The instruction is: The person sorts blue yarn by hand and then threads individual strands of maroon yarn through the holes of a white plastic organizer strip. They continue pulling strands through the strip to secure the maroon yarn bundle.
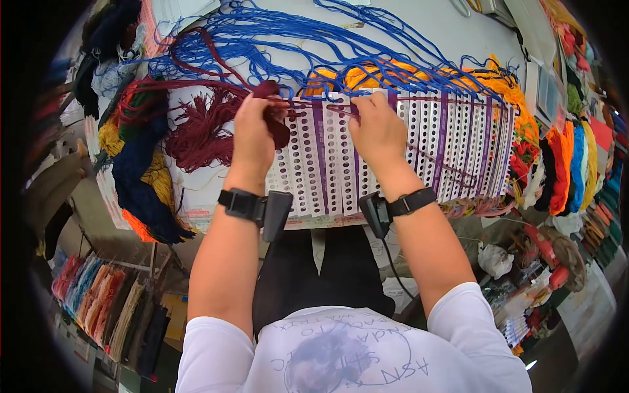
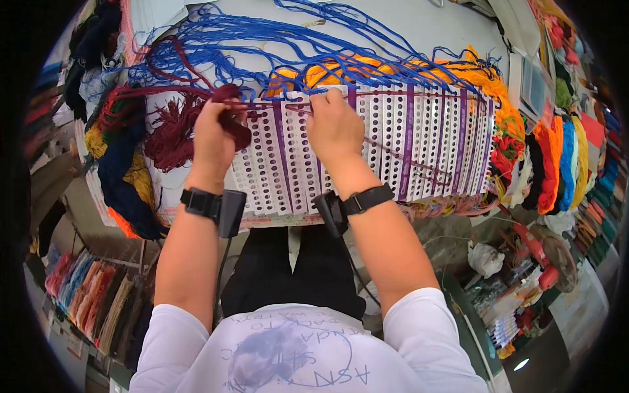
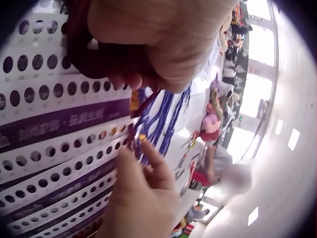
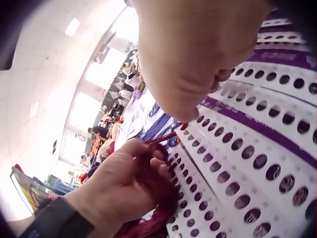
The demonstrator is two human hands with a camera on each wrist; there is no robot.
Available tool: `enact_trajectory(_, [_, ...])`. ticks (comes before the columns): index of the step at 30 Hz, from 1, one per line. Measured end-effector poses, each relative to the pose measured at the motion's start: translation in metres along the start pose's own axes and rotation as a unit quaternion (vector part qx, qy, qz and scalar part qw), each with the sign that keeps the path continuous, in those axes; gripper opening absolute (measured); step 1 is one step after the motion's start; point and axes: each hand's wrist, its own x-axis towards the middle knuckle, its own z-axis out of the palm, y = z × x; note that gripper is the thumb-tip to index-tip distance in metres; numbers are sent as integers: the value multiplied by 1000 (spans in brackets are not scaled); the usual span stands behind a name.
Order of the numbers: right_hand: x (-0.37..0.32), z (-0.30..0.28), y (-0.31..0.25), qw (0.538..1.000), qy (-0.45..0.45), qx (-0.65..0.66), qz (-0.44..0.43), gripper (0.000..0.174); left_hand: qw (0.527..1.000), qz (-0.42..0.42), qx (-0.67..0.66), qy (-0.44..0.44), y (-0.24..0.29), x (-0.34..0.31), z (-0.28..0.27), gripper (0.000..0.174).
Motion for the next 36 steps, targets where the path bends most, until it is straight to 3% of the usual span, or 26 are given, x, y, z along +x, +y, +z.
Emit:
enact_trajectory(1, [3, -1, 2, 1000, 2, -15, -17, 20, 988, -37, -143, -52, 4, -2, -7, 17])
enact_trajectory(2, [5, -1, 3, 999, 4, -31, -34, 18, 988, -35, -143, -53, 8, -4, -9, 17])
enact_trajectory(3, [5, -3, 3, 999, 5, -31, -34, 18, 977, -69, -148, -138, 14, -8, -8, 15])
enact_trajectory(4, [6, -5, 3, 991, 75, -18, -107, 16, 957, -103, -152, -224, 19, -11, -5, 14])
enact_trajectory(5, [6, -8, 4, 973, 144, -7, -181, 14, 971, -122, -84, -188, 19, -15, 3, 11])
enact_trajectory(6, [6, -11, 3, 973, 145, -11, -181, 14, 977, -112, 8, -180, 21, -18, 17, 5])
enact_trajectory(9, [1, -15, -7, 968, 116, 104, -195, 10, 956, -56, 168, -235, -4, -18, 37, 23])
enact_trajectory(10, [-2, -15, -9, 969, 115, 102, -194, 10, 940, -36, 240, -241, -8, -19, 42, 21])
enact_trajectory(12, [-4, -14, -14, 979, 28, 175, -103, 12, 897, 113, 363, -224, -22, -12, 37, 19])
enact_trajectory(13, [-3, -11, -10, 979, 27, 175, -101, 12, 897, 112, 363, -225, -21, -11, 31, 19])
enact_trajectory(15, [2, 6, 2, 989, -9, 125, -84, 15, 921, 59, 357, -142, -6, -9, 12, 18])
enact_trajectory(16, [3, 15, 8, 989, -8, 127, -81, 15, 938, 20, 331, -98, 16, -13, 5, 19])
enact_trajectory(18, [5, 29, 16, 992, -35, 120, -29, 16, 975, 29, 218, -29, 56, -11, -29, 13])
enact_trajectory(21, [5, 26, 11, 991, -43, 130, 1, 13, 992, 70, 100, -32, 129, -12, -77, 6])
enact_trajectory(24, [7, 21, 7, 991, -47, 123, 22, 13, 982, 149, 114, 18, 173, -16, -91, 5])
enact_trajectory(27, [-1, 16, -2, 989, -20, 146, 24, 14, 967, 201, 129, 93, 192, -41, -47, 2])
enact_trajectory(30, [-7, -21, -43, 976, 4, 215, 25, 15, 989, 113, 65, -74, 182, -61, -31, 9])
enact_trajectory(32, [-10, -55, -86, 920, 5, 392, 31, 16, 988, 37, -3, -148, 175, -86, -3, 20])
enact_trajectory(34, [-16, -89, -128, 877, -2, 480, -25, 19, 976, -52, -78, -194, 170, -103, 16, 30])
enact_trajectory(36, [-19, -118, -155, 880, -24, 468, -69, 18, 970, -50, -23, -235, 166, -115, 24, 44])
